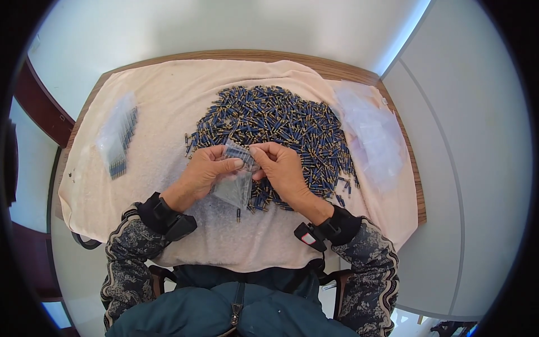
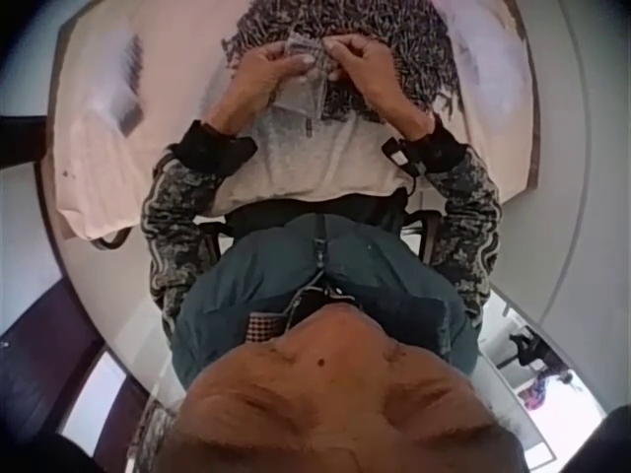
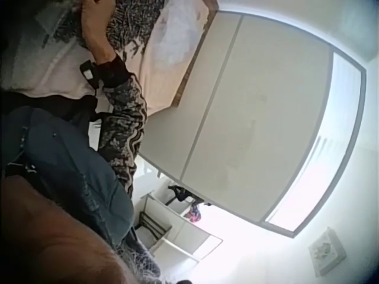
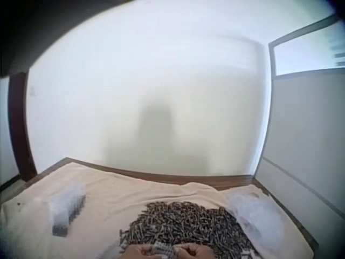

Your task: Packaging small plastic wall anchors into zip-lock bags.

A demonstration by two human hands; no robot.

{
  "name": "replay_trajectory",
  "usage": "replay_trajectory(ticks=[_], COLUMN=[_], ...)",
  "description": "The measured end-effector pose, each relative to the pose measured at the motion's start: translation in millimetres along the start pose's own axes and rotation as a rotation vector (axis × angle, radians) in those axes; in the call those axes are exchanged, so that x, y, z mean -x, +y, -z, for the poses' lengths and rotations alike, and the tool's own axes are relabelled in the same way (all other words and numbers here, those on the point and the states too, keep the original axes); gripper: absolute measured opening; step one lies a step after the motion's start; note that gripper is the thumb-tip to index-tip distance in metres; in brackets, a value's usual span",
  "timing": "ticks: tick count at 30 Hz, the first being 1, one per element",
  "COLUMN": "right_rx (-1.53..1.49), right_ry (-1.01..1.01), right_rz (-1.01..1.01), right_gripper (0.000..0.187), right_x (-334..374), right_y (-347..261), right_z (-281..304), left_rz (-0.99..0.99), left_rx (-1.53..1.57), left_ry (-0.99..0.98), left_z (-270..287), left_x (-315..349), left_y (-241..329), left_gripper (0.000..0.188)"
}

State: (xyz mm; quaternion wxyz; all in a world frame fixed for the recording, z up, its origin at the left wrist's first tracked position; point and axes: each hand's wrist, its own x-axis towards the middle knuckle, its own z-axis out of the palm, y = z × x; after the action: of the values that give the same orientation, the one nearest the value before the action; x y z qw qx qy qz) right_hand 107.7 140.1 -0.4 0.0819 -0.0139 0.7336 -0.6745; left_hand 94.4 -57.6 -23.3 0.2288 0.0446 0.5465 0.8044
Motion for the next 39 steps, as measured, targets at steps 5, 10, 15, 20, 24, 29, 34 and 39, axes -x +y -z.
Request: replay_trajectory(ticks=[5, 10, 15, 20, 24, 29, 34, 39], right_rx=[-0.150, 0.006, 0.285, 0.184, 0.103, 0.021, -0.036, 0.083], right_ry=[0.035, -0.014, -0.041, -0.087, -0.196, -0.166, -0.170, -0.138], right_rz=[-0.029, -0.012, 0.026, 0.090, 0.065, 0.112, 0.102, 0.050], right_gripper=[0.029, 0.035, 0.038, 0.043, 0.048, 0.049, 0.051, 0.044], right_x=[5, 10, 13, 10, 7, 3, 2, 8], right_y=[5, -3, -13, -10, -4, 3, 3, -12], right_z=[-8, -1, 5, 7, 10, 6, 6, 22], left_rz=[-0.007, 0.002, 0.040, 0.078, 0.093, 0.113, 0.117, 0.113], left_rx=[0.024, 0.020, 0.004, 0.005, 0.010, 0.046, 0.052, 0.024], left_ry=[0.056, 0.074, 0.066, 0.020, 0.003, -0.029, -0.043, -0.004], left_z=[-5, -7, -8, -8, -8, -6, -8, -10], left_x=[3, 5, 6, 6, 7, 3, 6, 7], left_y=[1, 3, 8, 10, 10, 6, 7, 9], left_gripper=[0.026, 0.026, 0.024, 0.021, 0.021, 0.021, 0.022, 0.023])
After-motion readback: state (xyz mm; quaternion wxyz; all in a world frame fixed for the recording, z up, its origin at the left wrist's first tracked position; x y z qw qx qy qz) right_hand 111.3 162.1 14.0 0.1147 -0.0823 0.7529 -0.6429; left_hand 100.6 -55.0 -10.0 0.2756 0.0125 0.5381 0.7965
